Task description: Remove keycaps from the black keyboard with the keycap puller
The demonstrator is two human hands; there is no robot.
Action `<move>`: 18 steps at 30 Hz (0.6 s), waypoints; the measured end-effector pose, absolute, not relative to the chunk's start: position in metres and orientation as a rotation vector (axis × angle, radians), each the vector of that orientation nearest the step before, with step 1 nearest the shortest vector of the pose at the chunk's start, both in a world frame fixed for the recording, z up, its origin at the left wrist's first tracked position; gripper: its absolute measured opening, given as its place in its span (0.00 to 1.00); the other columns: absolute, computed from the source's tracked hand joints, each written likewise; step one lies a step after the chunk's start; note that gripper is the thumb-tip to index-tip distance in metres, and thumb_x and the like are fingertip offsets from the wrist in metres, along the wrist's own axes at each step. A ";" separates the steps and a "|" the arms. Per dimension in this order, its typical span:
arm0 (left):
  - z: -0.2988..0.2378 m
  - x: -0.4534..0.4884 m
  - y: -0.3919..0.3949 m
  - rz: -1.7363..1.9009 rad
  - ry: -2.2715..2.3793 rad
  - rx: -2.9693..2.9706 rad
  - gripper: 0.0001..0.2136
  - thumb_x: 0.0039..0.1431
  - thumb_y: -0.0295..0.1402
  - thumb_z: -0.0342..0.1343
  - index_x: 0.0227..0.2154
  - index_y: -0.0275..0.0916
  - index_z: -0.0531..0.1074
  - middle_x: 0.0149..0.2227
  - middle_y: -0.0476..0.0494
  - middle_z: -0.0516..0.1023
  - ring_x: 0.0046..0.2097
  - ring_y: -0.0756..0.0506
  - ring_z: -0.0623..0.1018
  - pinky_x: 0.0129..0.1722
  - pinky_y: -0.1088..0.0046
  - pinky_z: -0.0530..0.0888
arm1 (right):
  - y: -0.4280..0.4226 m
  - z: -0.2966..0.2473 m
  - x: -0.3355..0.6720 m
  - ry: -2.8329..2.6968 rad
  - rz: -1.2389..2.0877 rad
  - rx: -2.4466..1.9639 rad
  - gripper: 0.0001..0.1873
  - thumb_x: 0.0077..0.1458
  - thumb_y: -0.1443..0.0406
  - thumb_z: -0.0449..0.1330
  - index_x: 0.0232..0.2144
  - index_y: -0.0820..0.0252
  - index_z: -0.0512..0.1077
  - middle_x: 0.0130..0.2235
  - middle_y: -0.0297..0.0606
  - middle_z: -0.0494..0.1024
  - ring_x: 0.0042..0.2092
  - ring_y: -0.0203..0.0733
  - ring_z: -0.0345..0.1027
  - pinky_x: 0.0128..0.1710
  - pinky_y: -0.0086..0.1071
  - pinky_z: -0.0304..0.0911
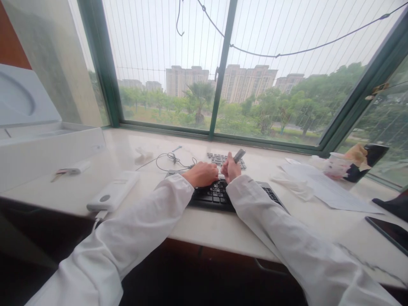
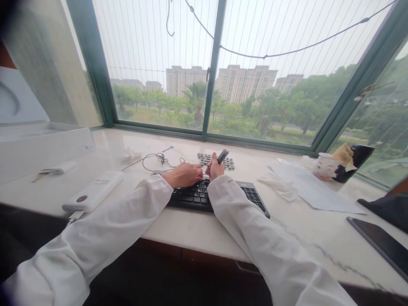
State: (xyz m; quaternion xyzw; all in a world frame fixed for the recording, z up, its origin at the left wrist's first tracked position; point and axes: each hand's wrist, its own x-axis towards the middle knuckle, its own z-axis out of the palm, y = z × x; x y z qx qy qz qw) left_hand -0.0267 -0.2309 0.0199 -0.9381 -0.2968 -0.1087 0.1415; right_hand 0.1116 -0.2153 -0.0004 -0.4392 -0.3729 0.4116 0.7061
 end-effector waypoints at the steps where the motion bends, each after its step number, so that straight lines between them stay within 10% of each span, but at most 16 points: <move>1: 0.020 -0.027 -0.231 -0.310 -0.861 -2.707 0.13 0.61 0.37 0.50 0.36 0.35 0.76 0.39 0.36 0.76 0.36 0.42 0.78 0.34 0.68 0.73 | -0.216 0.001 0.112 -0.784 0.944 -0.970 0.25 0.59 0.51 0.51 0.17 0.54 0.49 0.10 0.22 0.47 0.13 0.28 0.38 0.10 0.25 0.39; 18: 0.017 -0.028 -0.228 -0.380 -0.945 -2.769 0.12 0.60 0.36 0.50 0.36 0.38 0.77 0.40 0.39 0.77 0.38 0.43 0.78 0.36 0.69 0.72 | -0.208 -0.005 0.105 -0.740 0.986 -0.954 0.26 0.57 0.49 0.54 0.17 0.54 0.48 0.11 0.21 0.48 0.13 0.27 0.39 0.10 0.24 0.39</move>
